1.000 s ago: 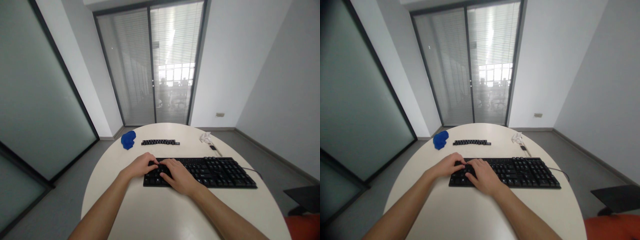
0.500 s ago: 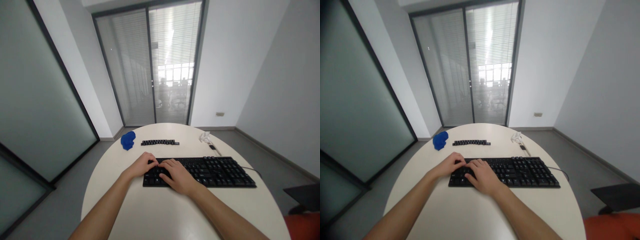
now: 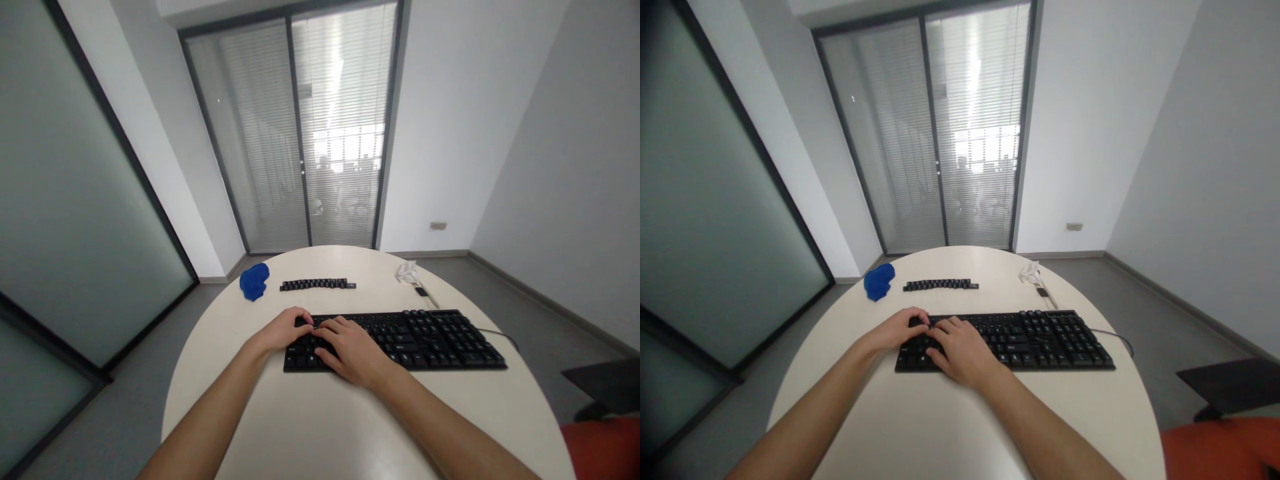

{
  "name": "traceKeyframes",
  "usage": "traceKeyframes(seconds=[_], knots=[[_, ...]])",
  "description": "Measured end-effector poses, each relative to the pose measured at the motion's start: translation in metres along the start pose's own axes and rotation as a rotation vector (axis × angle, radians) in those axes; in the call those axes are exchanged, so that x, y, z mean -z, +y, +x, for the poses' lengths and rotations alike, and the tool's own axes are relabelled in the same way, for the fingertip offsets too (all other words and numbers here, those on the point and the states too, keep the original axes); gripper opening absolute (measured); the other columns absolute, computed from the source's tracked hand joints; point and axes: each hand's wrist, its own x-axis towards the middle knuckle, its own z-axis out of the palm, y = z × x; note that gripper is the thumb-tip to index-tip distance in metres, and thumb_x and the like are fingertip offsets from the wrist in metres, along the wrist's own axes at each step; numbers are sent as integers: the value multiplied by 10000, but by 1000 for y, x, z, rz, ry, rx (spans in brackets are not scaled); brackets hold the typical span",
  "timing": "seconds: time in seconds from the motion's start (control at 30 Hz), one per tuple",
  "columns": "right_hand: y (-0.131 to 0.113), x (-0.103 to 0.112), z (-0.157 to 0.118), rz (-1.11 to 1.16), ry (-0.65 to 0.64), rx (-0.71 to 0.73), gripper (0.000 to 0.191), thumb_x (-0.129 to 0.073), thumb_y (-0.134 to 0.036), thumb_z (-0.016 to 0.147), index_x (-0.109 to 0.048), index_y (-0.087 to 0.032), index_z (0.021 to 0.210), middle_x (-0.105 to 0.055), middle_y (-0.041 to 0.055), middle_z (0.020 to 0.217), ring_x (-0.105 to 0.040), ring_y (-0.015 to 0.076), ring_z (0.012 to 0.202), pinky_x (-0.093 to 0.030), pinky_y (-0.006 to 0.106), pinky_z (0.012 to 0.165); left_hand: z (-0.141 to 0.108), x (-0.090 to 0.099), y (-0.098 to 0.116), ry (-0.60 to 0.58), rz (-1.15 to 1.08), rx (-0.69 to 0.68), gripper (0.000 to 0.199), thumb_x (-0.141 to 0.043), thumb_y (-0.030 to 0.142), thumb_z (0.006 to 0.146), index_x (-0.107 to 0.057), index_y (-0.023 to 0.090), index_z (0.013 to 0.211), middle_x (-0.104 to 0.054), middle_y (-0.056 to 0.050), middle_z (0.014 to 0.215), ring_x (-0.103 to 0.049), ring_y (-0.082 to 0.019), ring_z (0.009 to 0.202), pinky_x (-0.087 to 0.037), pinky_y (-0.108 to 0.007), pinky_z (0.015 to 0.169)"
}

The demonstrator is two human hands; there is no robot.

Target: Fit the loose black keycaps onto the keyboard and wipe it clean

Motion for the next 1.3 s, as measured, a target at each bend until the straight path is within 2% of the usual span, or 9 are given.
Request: traceKeyframes(seconds=[0.13, 0.53, 0.67, 0.83, 0.9, 0.97, 1.07, 1.2, 1.3], knots=[[-2, 1, 1, -52, -8, 9, 350, -506, -402, 997, -635, -219, 1266, -656, 98, 1172, -558, 269, 1090, -469, 425, 938, -1, -1, 3, -2, 29, -24, 106, -638, 265, 830, -685, 182, 784, -703, -77, 1107, -636, -238, 1053, -454, -348, 991], [-1, 3, 3, -88, -23, 62, 343, -507, -416, 1001, -673, -207, 1216, -705, 76, 1166, -581, 253, 1052, -457, 401, 959, -2, -4, -5, -13, 112, -105, 163, -587, 284, 895, -677, 179, 809, -642, -99, 1176, -584, -240, 1128, -406, -358, 1052], [2, 1, 1, -76, -7, 87, 339, -498, -402, 1004, -659, -212, 1234, -703, 61, 1198, -572, 250, 1047, -454, 400, 958, -4, -5, -11, -14, 75, -117, 169, -586, 316, 909, -668, 186, 837, -630, -97, 1199, -572, -239, 1151, -399, -373, 1066], [4, -5, 0, -93, 16, 77, 353, -500, -400, 998, -653, -206, 1250, -679, 55, 1273, -564, 262, 1077, -457, 421, 954, -2, -6, -14, 18, -18, -99, 153, -626, 315, 885, -654, 183, 815, -666, -82, 1173, -616, -219, 1087, -453, -346, 1014], [4, -6, 0, -101, 21, 77, 353, -499, -396, 998, -656, -203, 1248, -668, 56, 1299, -564, 263, 1092, -459, 426, 952, 1, -5, -18, 104, 18, -104, 175, -597, 323, 910, -657, 182, 826, -696, -74, 1106, -646, -206, 1021, -491, -328, 960], [4, -6, 0, -103, 22, 80, 350, -500, -393, 998, -659, -199, 1243, -665, 62, 1305, -568, 262, 1093, -461, 424, 949, 6, -4, -26, 263, 128, -118, 195, -548, 333, 942, -662, 185, 890, -707, -65, 1022, -656, -202, 969, -513, -326, 919], [4, -6, -1, -106, 23, 77, 355, -500, -393, 998, -653, -196, 1250, -666, 69, 1303, -569, 264, 1093, -462, 421, 945, 11, 0, -44, 446, 250, -104, 194, -511, 296, 942, -639, 179, 1029, -669, -90, 1109, -609, -238, 1086, -463, -397, 1021], [4, -5, -1, -87, 20, 67, 373, -503, -388, 997, -615, -196, 1297, -674, 71, 1287, -568, 263, 1099, -456, 412, 953, 15, 5, -66, 566, 363, -57, 329, -490, 244, 925, -569, 159, 1233, -573, -132, 1326, -510, -273, 1271, -365, -447, 1135], [4, -3, 0, -69, 11, 57, 383, -508, -384, 996, -591, -197, 1319, -686, 73, 1254, -569, 258, 1091, -453, 404, 954, 18, 5, -79, 587, 440, 5, 407, -469, 244, 935, -517, 138, 1326, -526, -153, 1405, -461, -290, 1336, -338, -463, 1158]])
